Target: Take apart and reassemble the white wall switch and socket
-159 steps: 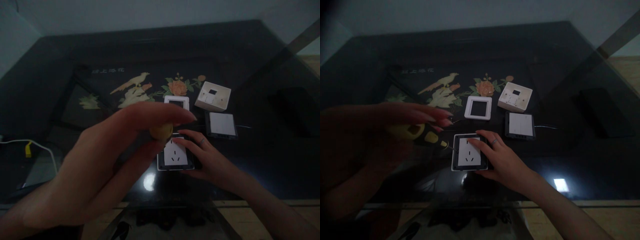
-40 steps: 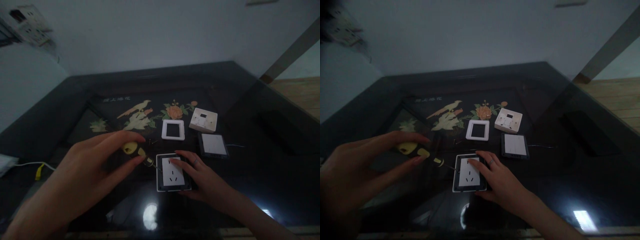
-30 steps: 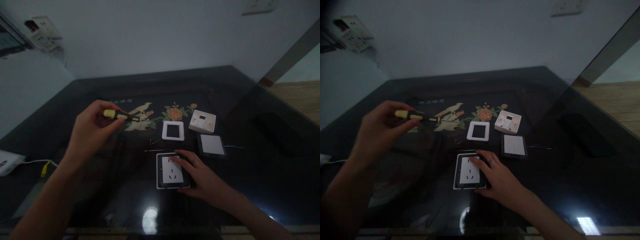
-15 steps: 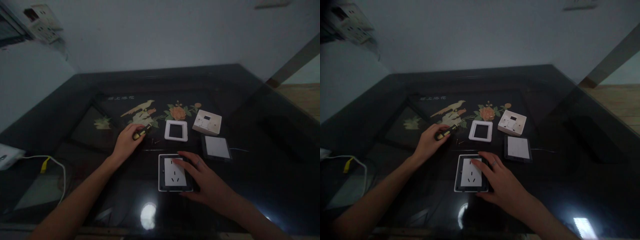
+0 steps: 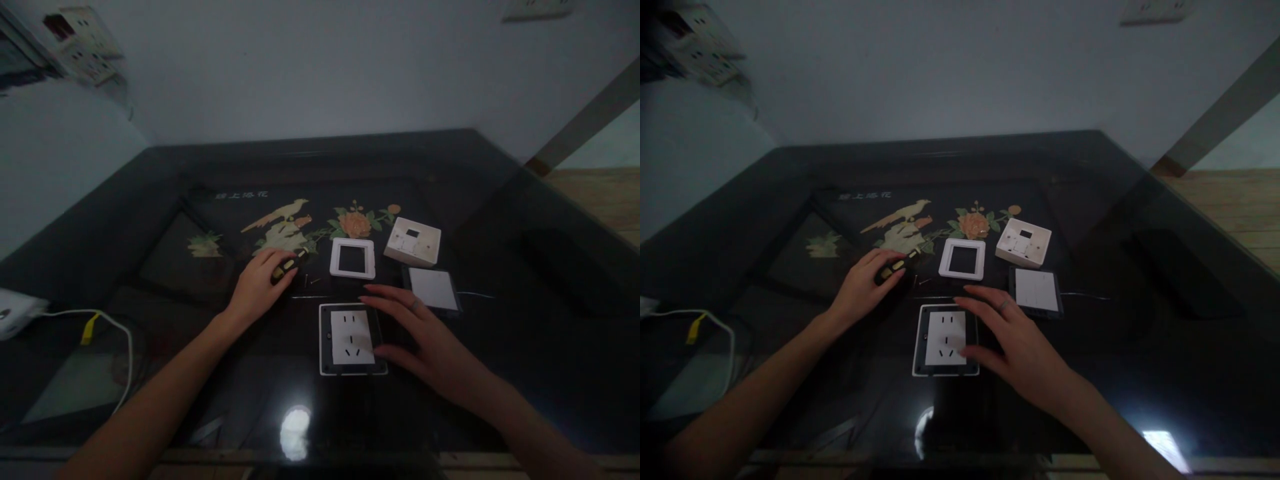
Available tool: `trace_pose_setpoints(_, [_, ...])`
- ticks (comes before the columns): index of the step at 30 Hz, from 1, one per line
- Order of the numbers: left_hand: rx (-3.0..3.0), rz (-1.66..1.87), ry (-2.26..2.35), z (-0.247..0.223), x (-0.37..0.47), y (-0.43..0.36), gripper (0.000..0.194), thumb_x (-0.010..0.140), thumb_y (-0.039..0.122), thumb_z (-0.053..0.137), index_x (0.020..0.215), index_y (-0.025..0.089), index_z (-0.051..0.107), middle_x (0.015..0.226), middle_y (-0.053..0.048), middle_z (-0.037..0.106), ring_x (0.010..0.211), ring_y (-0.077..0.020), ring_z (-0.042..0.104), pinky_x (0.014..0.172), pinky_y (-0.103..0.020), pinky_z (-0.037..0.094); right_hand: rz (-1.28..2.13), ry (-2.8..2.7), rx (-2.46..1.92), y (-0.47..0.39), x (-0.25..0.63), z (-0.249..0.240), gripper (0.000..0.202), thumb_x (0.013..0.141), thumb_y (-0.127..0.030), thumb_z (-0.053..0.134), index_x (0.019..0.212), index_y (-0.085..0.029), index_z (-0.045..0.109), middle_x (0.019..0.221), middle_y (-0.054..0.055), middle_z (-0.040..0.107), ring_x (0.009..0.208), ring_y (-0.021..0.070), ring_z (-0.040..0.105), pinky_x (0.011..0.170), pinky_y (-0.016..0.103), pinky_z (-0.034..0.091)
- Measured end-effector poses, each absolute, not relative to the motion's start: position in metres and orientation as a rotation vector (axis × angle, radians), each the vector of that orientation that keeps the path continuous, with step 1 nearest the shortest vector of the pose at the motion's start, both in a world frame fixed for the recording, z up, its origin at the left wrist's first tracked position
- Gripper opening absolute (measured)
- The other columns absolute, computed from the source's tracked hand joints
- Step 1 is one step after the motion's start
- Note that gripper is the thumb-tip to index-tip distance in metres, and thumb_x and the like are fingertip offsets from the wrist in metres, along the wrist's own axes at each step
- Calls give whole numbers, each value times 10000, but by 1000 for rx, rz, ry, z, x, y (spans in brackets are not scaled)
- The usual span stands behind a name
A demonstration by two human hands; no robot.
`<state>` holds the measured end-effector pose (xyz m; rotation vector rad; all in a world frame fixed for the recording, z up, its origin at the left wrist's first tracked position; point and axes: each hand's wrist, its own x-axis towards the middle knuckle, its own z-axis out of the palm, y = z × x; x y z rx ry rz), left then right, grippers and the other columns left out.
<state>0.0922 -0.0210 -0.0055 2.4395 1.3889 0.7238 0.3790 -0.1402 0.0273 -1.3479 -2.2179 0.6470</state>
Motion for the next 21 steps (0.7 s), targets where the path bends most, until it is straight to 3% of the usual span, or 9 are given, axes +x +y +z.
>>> trace_pose_setpoints(5, [2433,737,1383,-8,89,-21,228,945,298,510,1139,219,599,1153,-77,632,1090,-251,614,978,-431,490,326,-2217,-1392,-120,390,42,315,935,-240,527,1245,-227,583,1304,106,600,1203,261,589,999,490,520])
trace_pose_setpoints(11, [2413,760,1359,-8,87,-21,232,943,275,494,1136,209,605,1163,-76,631,1106,-249,608,989,-423,486,34,-2488,-1473,-70,388,39,287,917,-220,564,1187,-151,636,1213,135,646,1111,282,610,924,474,539])
trace_pose_setpoints(21, [2431,874,1330,-4,85,-20,197,956,248,472,1091,222,614,1112,-70,649,1078,-233,619,966,-412,500,-103,-2685,-1393,-38,372,23,81,866,-237,651,880,-173,700,977,98,679,915,247,618,743,364,509])
